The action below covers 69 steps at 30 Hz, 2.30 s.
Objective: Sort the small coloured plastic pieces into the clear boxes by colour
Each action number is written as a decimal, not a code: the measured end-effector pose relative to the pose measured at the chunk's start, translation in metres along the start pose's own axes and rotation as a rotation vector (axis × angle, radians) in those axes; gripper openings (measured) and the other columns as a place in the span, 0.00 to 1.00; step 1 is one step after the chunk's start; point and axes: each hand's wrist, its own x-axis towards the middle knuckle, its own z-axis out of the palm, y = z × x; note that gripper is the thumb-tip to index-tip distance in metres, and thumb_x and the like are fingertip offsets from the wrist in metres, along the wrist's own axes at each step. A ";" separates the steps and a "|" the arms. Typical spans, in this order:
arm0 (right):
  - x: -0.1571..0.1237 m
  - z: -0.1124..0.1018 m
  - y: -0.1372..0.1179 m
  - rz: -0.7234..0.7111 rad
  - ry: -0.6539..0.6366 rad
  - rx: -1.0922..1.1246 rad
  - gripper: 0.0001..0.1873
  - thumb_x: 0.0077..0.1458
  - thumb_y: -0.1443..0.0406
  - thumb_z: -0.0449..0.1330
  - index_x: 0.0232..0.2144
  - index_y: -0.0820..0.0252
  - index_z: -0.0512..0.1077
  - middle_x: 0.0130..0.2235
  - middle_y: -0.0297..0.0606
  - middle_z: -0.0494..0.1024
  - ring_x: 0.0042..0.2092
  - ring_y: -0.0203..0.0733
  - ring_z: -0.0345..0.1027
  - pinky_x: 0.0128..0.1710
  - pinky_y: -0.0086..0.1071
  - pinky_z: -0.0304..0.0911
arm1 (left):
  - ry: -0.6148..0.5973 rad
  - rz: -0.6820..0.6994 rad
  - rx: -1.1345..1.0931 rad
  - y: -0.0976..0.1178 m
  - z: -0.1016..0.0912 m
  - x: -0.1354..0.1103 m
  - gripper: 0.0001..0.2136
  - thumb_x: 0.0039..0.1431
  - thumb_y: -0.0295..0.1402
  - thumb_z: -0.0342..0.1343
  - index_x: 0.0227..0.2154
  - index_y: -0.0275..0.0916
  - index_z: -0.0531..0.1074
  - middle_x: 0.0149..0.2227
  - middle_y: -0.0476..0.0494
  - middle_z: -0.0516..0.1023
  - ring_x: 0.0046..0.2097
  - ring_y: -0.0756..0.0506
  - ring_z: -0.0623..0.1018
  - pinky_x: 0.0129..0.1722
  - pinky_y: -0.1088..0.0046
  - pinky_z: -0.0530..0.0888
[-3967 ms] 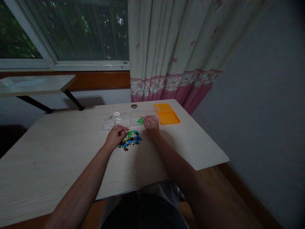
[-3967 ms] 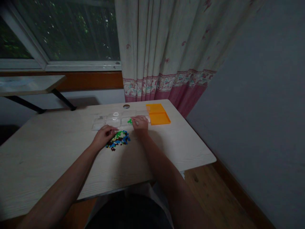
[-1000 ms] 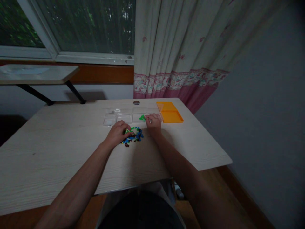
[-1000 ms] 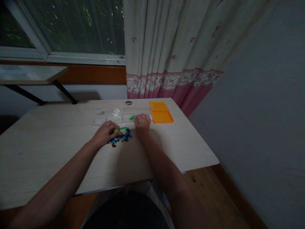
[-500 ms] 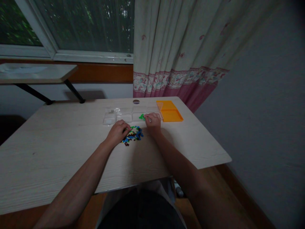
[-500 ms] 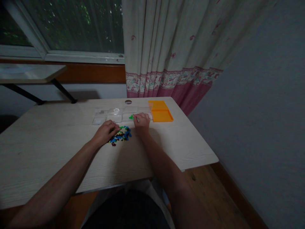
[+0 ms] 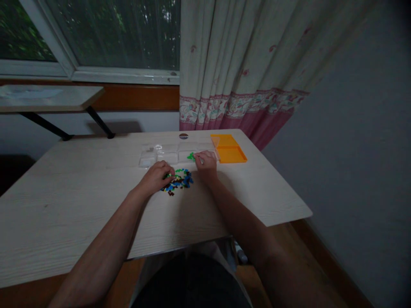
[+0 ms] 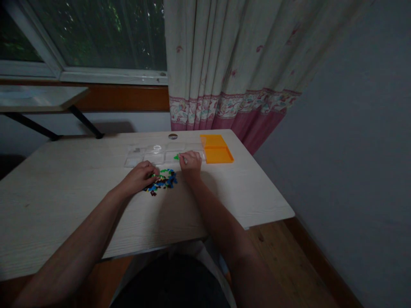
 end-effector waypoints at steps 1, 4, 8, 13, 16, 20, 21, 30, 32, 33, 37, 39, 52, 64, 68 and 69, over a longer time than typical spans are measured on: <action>0.000 0.000 -0.001 -0.003 0.003 0.000 0.11 0.64 0.61 0.58 0.38 0.56 0.81 0.41 0.39 0.81 0.48 0.44 0.66 0.52 0.37 0.57 | 0.001 -0.002 0.002 0.000 0.001 0.000 0.07 0.61 0.35 0.57 0.37 0.40 0.78 0.38 0.42 0.72 0.43 0.42 0.72 0.46 0.64 0.69; -0.001 -0.001 -0.003 -0.010 0.007 0.003 0.10 0.64 0.62 0.59 0.38 0.56 0.81 0.41 0.39 0.81 0.48 0.44 0.66 0.52 0.38 0.57 | 0.009 -0.005 0.006 0.001 0.002 0.001 0.08 0.63 0.37 0.57 0.37 0.39 0.77 0.37 0.42 0.72 0.43 0.42 0.72 0.46 0.64 0.69; -0.004 -0.004 -0.010 -0.047 0.008 0.012 0.09 0.63 0.63 0.60 0.37 0.55 0.81 0.40 0.39 0.81 0.47 0.45 0.66 0.52 0.38 0.57 | 0.085 -0.027 -0.072 0.002 0.005 0.003 0.09 0.63 0.39 0.57 0.36 0.39 0.77 0.35 0.43 0.72 0.42 0.43 0.73 0.46 0.64 0.69; -0.012 -0.005 -0.023 -0.271 -0.143 0.097 0.09 0.62 0.61 0.62 0.39 0.53 0.82 0.40 0.38 0.81 0.47 0.44 0.66 0.51 0.38 0.56 | 0.252 -0.160 -0.254 0.002 0.009 0.006 0.12 0.63 0.41 0.56 0.33 0.38 0.76 0.35 0.44 0.72 0.40 0.44 0.73 0.42 0.68 0.69; -0.017 -0.003 -0.032 -0.393 -0.220 0.123 0.11 0.61 0.58 0.64 0.43 0.52 0.81 0.39 0.38 0.80 0.46 0.44 0.66 0.50 0.38 0.56 | 0.314 -0.210 -0.315 0.004 0.010 0.007 0.12 0.63 0.41 0.55 0.31 0.38 0.74 0.33 0.46 0.70 0.38 0.45 0.72 0.40 0.69 0.69; -0.020 -0.004 -0.039 -0.424 -0.274 0.116 0.13 0.61 0.56 0.62 0.44 0.53 0.81 0.38 0.39 0.80 0.45 0.44 0.65 0.48 0.37 0.56 | 0.307 -0.199 -0.350 0.009 0.009 0.008 0.13 0.64 0.41 0.54 0.29 0.38 0.74 0.32 0.46 0.70 0.38 0.46 0.72 0.41 0.69 0.69; -0.020 -0.005 -0.040 -0.416 -0.280 0.114 0.13 0.62 0.56 0.62 0.44 0.53 0.81 0.39 0.39 0.80 0.46 0.44 0.65 0.48 0.37 0.56 | 0.302 -0.197 -0.353 0.010 0.009 0.008 0.13 0.64 0.41 0.54 0.29 0.38 0.74 0.32 0.46 0.69 0.38 0.46 0.72 0.41 0.69 0.68; -0.017 -0.004 -0.039 -0.419 -0.298 0.143 0.11 0.62 0.56 0.62 0.38 0.54 0.82 0.35 0.38 0.80 0.42 0.42 0.65 0.46 0.37 0.55 | 0.290 -0.162 -0.335 0.011 0.013 0.009 0.15 0.64 0.39 0.54 0.24 0.39 0.71 0.29 0.47 0.69 0.35 0.46 0.71 0.38 0.70 0.67; -0.017 -0.004 -0.040 -0.419 -0.299 0.143 0.11 0.62 0.57 0.61 0.37 0.54 0.82 0.34 0.37 0.80 0.41 0.42 0.65 0.45 0.37 0.56 | 0.293 -0.148 -0.335 0.011 0.014 0.009 0.15 0.64 0.39 0.54 0.23 0.39 0.71 0.29 0.47 0.68 0.35 0.47 0.71 0.37 0.70 0.67; -0.018 -0.005 -0.040 -0.421 -0.302 0.142 0.11 0.63 0.57 0.61 0.37 0.55 0.82 0.34 0.37 0.80 0.41 0.42 0.65 0.46 0.37 0.56 | 0.296 -0.141 -0.331 0.011 0.014 0.009 0.15 0.64 0.39 0.54 0.24 0.39 0.71 0.29 0.47 0.68 0.35 0.47 0.71 0.37 0.70 0.67; -0.018 -0.008 -0.041 -0.408 -0.294 0.146 0.10 0.63 0.59 0.61 0.37 0.55 0.82 0.36 0.37 0.81 0.43 0.42 0.66 0.47 0.37 0.57 | 0.303 -0.124 -0.277 0.011 0.014 0.008 0.15 0.66 0.39 0.53 0.25 0.39 0.73 0.30 0.47 0.69 0.36 0.46 0.72 0.38 0.70 0.68; -0.017 -0.008 -0.039 -0.364 -0.253 0.136 0.09 0.62 0.60 0.62 0.37 0.54 0.82 0.36 0.36 0.82 0.43 0.42 0.67 0.48 0.37 0.57 | 0.298 -0.123 -0.244 0.009 0.012 0.007 0.14 0.66 0.40 0.53 0.29 0.39 0.76 0.31 0.46 0.71 0.37 0.46 0.72 0.39 0.69 0.69; -0.001 -0.007 -0.006 0.013 0.029 0.023 0.10 0.63 0.60 0.60 0.37 0.54 0.82 0.39 0.38 0.81 0.47 0.45 0.65 0.52 0.39 0.54 | 0.068 -0.009 -0.034 0.005 0.009 0.002 0.10 0.61 0.33 0.56 0.41 0.41 0.80 0.40 0.40 0.74 0.45 0.42 0.73 0.48 0.63 0.70; 0.008 0.004 0.013 0.033 0.044 -0.073 0.13 0.63 0.57 0.59 0.39 0.54 0.82 0.41 0.42 0.80 0.48 0.50 0.63 0.53 0.44 0.52 | 0.046 0.005 -0.002 0.004 0.007 0.001 0.14 0.58 0.26 0.52 0.42 0.40 0.80 0.40 0.40 0.74 0.46 0.41 0.73 0.51 0.61 0.70; 0.006 0.004 0.014 -0.008 0.034 -0.082 0.14 0.65 0.60 0.56 0.43 0.54 0.81 0.44 0.42 0.80 0.49 0.50 0.63 0.53 0.44 0.52 | 0.048 0.007 0.008 0.002 0.005 0.001 0.12 0.58 0.28 0.54 0.42 0.41 0.80 0.40 0.41 0.74 0.46 0.41 0.73 0.51 0.61 0.69; 0.006 0.004 0.014 -0.005 0.034 -0.078 0.14 0.65 0.60 0.56 0.44 0.54 0.80 0.44 0.42 0.80 0.49 0.49 0.63 0.54 0.44 0.52 | 0.045 0.008 0.005 0.002 0.004 0.001 0.12 0.58 0.28 0.54 0.42 0.41 0.80 0.40 0.41 0.73 0.46 0.41 0.73 0.51 0.61 0.69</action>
